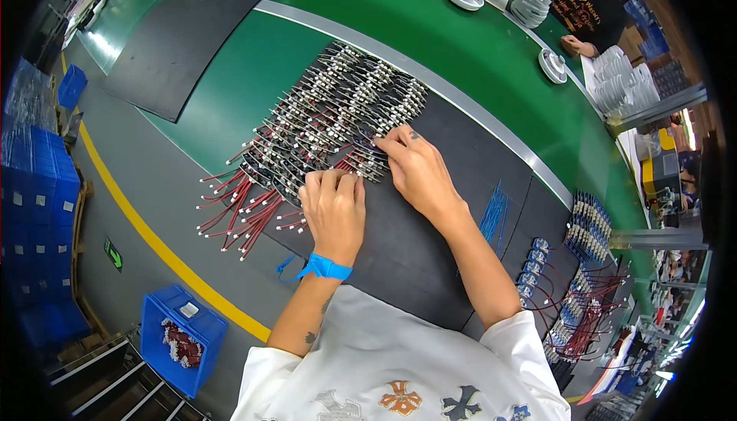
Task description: The person assembles small LED circuit boards by hand, attaching wiring harnesses and LED modules to plastic components.
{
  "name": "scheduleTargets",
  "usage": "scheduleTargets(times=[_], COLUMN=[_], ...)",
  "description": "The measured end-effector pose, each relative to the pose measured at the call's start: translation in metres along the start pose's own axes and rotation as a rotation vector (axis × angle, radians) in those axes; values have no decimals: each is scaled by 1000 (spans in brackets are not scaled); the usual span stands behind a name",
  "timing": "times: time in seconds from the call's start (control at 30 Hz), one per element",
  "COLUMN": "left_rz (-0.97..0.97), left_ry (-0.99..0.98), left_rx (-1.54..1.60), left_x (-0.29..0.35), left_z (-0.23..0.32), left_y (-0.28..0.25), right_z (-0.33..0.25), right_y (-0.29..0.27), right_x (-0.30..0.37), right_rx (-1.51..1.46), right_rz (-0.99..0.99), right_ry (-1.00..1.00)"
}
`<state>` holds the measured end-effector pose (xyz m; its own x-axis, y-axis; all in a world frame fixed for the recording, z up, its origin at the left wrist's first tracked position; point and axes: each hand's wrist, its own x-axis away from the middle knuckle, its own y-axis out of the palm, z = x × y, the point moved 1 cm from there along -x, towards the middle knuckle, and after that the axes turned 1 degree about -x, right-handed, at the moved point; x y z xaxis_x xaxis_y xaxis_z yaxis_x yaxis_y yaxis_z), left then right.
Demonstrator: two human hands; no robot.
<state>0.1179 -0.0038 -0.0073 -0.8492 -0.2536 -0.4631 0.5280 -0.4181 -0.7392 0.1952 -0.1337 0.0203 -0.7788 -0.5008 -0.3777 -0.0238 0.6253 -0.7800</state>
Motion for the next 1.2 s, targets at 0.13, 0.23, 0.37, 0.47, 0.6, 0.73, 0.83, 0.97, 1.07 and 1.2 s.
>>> scheduleTargets(times=[0.13, 0.23, 0.37, 0.47, 0.6, 0.73, 0.83, 0.97, 1.07, 1.2], left_rz=[36, 32, 29, 54, 38, 32, 43, 22, -2, -56], left_ry=[6, 9, 3, -5, -3, 7, 28, 41, 20, 20], left_rx=[-71, -105, -90, -102, -90, -80, -91, -108, -134, -92], left_x=[-3, -3, -1, 0, -1, 0, 1, -1, 1, 3], left_z=[0, -1, -4, -5, -5, -6, -7, -6, -11, -7], left_y=[0, -3, -2, -3, -6, -7, -5, -7, -10, -17], right_z=[3, 9, 10, 10, 11, 10, 7, -3, -18, -32], right_y=[6, 10, 10, 10, 10, 16, 18, 8, -33, -126], right_x=[1, 3, 2, 3, 3, 4, 5, 10, 34, 102], right_rx=[-36, -59, -8, 38, 57, 61, 99, 39, -114, 278], right_rz=[25, 68, 73, 74, 78, 112, 130, 152, 264, 396], right_ry=[35, 70, 99, 95, 109, 46, 132, 220, 281, 398])
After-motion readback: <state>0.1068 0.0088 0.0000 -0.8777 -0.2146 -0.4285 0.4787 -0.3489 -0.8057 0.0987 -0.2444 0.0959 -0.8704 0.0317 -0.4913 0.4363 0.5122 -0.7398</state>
